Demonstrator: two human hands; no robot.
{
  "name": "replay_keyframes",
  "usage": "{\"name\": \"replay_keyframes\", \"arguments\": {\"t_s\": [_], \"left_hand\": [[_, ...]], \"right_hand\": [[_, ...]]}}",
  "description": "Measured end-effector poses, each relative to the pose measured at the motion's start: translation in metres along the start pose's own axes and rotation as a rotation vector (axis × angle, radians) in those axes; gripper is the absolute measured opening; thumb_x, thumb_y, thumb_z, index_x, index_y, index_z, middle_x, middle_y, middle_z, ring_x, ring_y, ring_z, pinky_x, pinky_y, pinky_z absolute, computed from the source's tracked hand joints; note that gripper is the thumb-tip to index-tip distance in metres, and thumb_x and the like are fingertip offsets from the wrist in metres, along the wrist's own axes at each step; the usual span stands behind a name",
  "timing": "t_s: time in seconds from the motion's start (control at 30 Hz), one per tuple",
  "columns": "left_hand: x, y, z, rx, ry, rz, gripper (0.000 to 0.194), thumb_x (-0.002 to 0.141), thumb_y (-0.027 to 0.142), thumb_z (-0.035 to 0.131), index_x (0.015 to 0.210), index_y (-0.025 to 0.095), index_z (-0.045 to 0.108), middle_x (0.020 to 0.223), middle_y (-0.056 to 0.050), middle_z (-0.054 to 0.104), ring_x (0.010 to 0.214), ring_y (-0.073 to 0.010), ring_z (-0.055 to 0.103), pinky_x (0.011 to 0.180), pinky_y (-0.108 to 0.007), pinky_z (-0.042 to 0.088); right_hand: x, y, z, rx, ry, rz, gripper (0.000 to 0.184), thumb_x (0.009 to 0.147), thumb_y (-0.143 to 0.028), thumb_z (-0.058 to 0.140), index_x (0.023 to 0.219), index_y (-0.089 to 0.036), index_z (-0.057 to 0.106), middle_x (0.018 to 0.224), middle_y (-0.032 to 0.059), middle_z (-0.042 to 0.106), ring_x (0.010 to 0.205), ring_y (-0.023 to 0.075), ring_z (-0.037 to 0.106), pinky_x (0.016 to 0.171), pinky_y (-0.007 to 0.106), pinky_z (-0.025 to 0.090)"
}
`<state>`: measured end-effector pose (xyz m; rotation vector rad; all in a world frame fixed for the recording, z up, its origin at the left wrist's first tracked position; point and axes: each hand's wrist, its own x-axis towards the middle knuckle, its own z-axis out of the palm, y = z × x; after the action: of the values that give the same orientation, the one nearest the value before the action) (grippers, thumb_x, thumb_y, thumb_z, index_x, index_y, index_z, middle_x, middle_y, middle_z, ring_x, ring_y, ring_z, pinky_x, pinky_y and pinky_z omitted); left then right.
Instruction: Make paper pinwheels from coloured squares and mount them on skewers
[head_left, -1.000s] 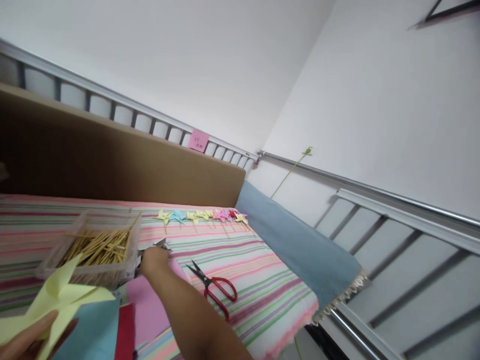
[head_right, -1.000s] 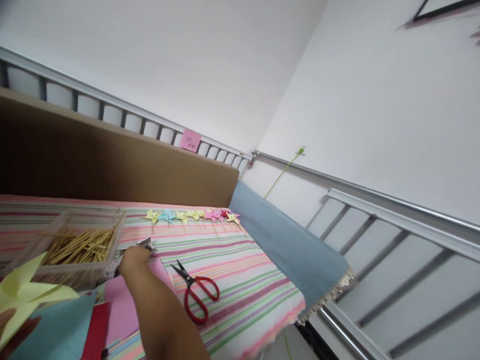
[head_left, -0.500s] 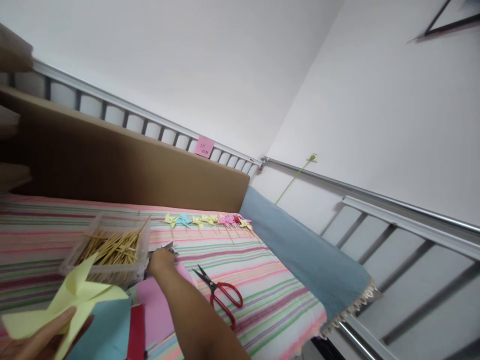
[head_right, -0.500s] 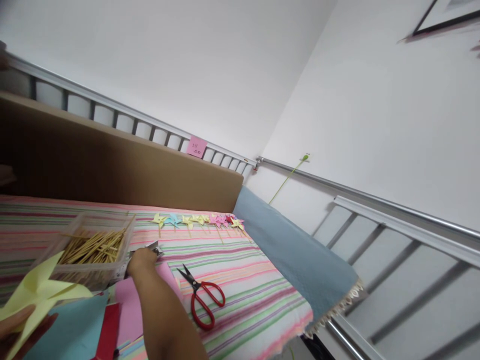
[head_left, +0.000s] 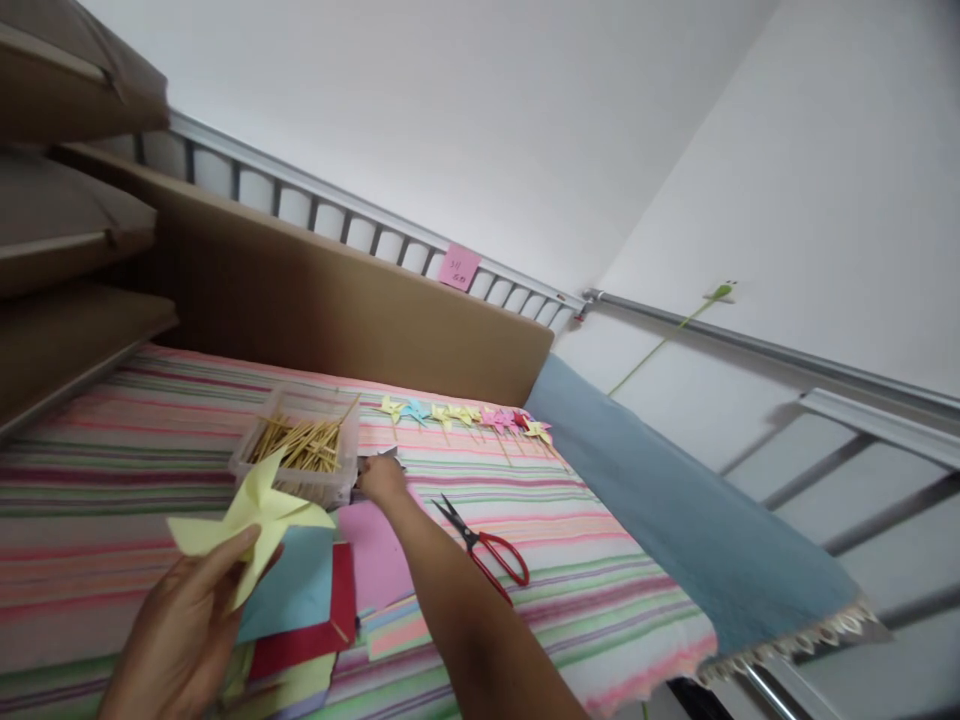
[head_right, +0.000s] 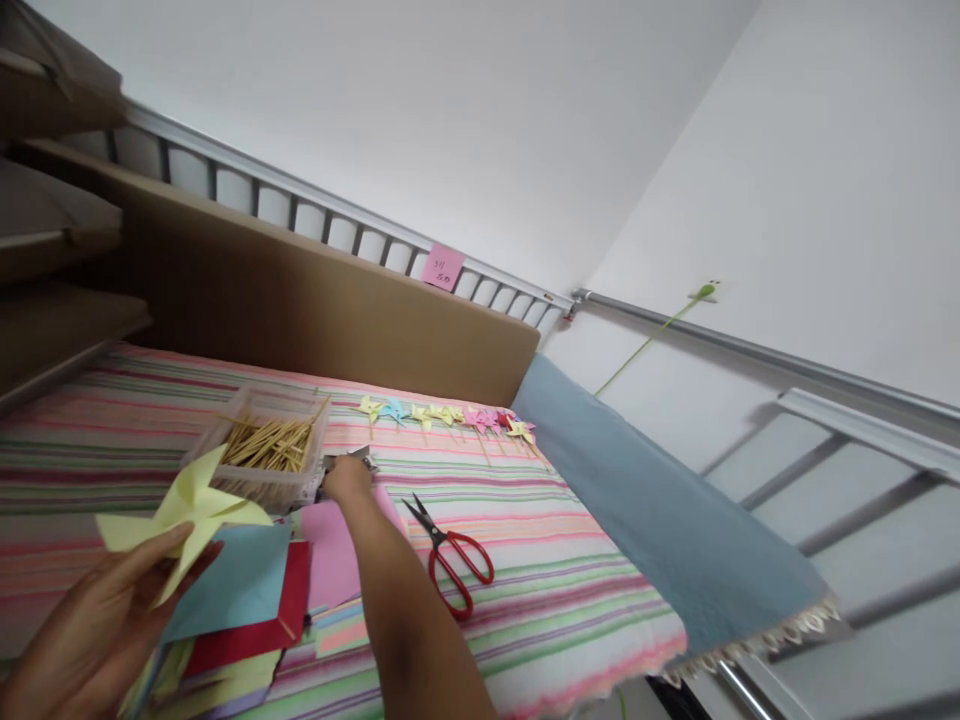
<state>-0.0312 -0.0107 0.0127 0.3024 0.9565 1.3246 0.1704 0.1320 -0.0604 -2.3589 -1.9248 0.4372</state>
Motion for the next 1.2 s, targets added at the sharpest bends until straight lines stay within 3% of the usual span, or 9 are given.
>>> {"name": "replay_keyframes", "arguments": {"t_s": [0.1, 0.33, 0.47, 0.67, 0.83, 0.97, 1.07, 1.2], "left_hand": [[0.002, 0.0, -0.002, -0.048, -0.078, -0.038, 0.019, 0.054, 0.016, 0.075, 0.072, 0.018, 0.068, 0.08, -0.001, 0.072, 0.073, -0.0195, 0.067, 0.063, -0.023, 0.058], [0.01, -0.002, -0.013, -0.07, -0.093, -0.009, 0.009, 0.06, 0.014, 0.071, 0.068, 0.017, 0.066, 0.074, -0.002, 0.072, 0.079, -0.0231, 0.068, 0.064, -0.027, 0.058], [0.007, 0.0, -0.011, -0.073, -0.09, -0.013, 0.015, 0.061, 0.011, 0.07, 0.075, 0.015, 0.069, 0.078, -0.004, 0.072, 0.076, -0.0207, 0.068, 0.064, -0.026, 0.059], [0.006, -0.01, -0.002, -0.043, -0.035, 0.006, 0.007, 0.062, 0.006, 0.067, 0.062, 0.014, 0.068, 0.064, -0.001, 0.07, 0.06, -0.0122, 0.064, 0.06, -0.02, 0.057], [0.009, -0.023, 0.004, -0.012, -0.057, -0.02, 0.009, 0.057, 0.008, 0.071, 0.063, 0.015, 0.069, 0.063, 0.0, 0.071, 0.057, -0.0121, 0.063, 0.059, -0.021, 0.057], [0.012, -0.028, 0.006, -0.007, -0.035, -0.004, 0.012, 0.052, 0.011, 0.076, 0.057, 0.017, 0.067, 0.058, 0.003, 0.069, 0.053, -0.0127, 0.062, 0.056, -0.022, 0.057], [0.016, -0.033, 0.006, 0.032, -0.025, 0.003, 0.011, 0.052, 0.013, 0.077, 0.055, 0.016, 0.067, 0.06, 0.002, 0.07, 0.054, -0.0125, 0.063, 0.058, -0.021, 0.057], [0.023, -0.043, 0.005, 0.12, -0.028, 0.019, 0.011, 0.057, 0.016, 0.076, 0.067, 0.014, 0.071, 0.071, -0.002, 0.073, 0.062, -0.0144, 0.065, 0.059, -0.02, 0.056]], "right_hand": [[0.0, 0.004, -0.001, 0.047, 0.009, -0.012, 0.026, 0.088, -0.03, 0.054, 0.11, -0.017, 0.056, 0.113, 0.0069, 0.058, 0.097, 0.0201, 0.059, 0.082, 0.039, 0.05], [-0.005, 0.015, -0.014, 0.177, 0.033, -0.002, 0.026, 0.089, -0.03, 0.053, 0.111, -0.016, 0.055, 0.113, 0.0073, 0.058, 0.095, 0.0196, 0.059, 0.08, 0.039, 0.051], [-0.039, 0.037, -0.013, 0.228, -0.081, 0.025, 0.026, 0.089, -0.03, 0.053, 0.11, -0.015, 0.055, 0.107, 0.0066, 0.06, 0.087, 0.0174, 0.061, 0.073, 0.035, 0.053], [-0.103, 0.077, 0.003, 0.248, -0.227, 0.086, 0.02, 0.089, -0.029, 0.054, 0.1, -0.013, 0.059, 0.097, 0.0046, 0.063, 0.08, 0.015, 0.062, 0.07, 0.032, 0.053], [-0.113, 0.086, 0.007, 0.304, -0.176, 0.096, 0.017, 0.087, -0.028, 0.057, 0.083, -0.013, 0.062, 0.08, 0.001, 0.064, 0.069, 0.0122, 0.061, 0.064, 0.028, 0.051], [-0.117, 0.089, 0.009, 0.397, -0.085, 0.079, 0.014, 0.083, -0.018, 0.053, 0.076, -0.013, 0.064, 0.063, -0.0005, 0.062, 0.057, 0.0104, 0.059, 0.053, 0.021, 0.046], [-0.122, 0.095, 0.01, 0.48, -0.047, 0.034, 0.019, 0.08, -0.013, 0.048, 0.087, -0.015, 0.065, 0.068, -0.0002, 0.065, 0.055, 0.0092, 0.059, 0.049, 0.018, 0.043], [-0.124, 0.101, 0.009, 0.568, -0.054, -0.071, 0.02, 0.077, -0.013, 0.052, 0.092, -0.017, 0.065, 0.077, 0.0, 0.068, 0.061, 0.0096, 0.06, 0.05, 0.016, 0.042]]}}
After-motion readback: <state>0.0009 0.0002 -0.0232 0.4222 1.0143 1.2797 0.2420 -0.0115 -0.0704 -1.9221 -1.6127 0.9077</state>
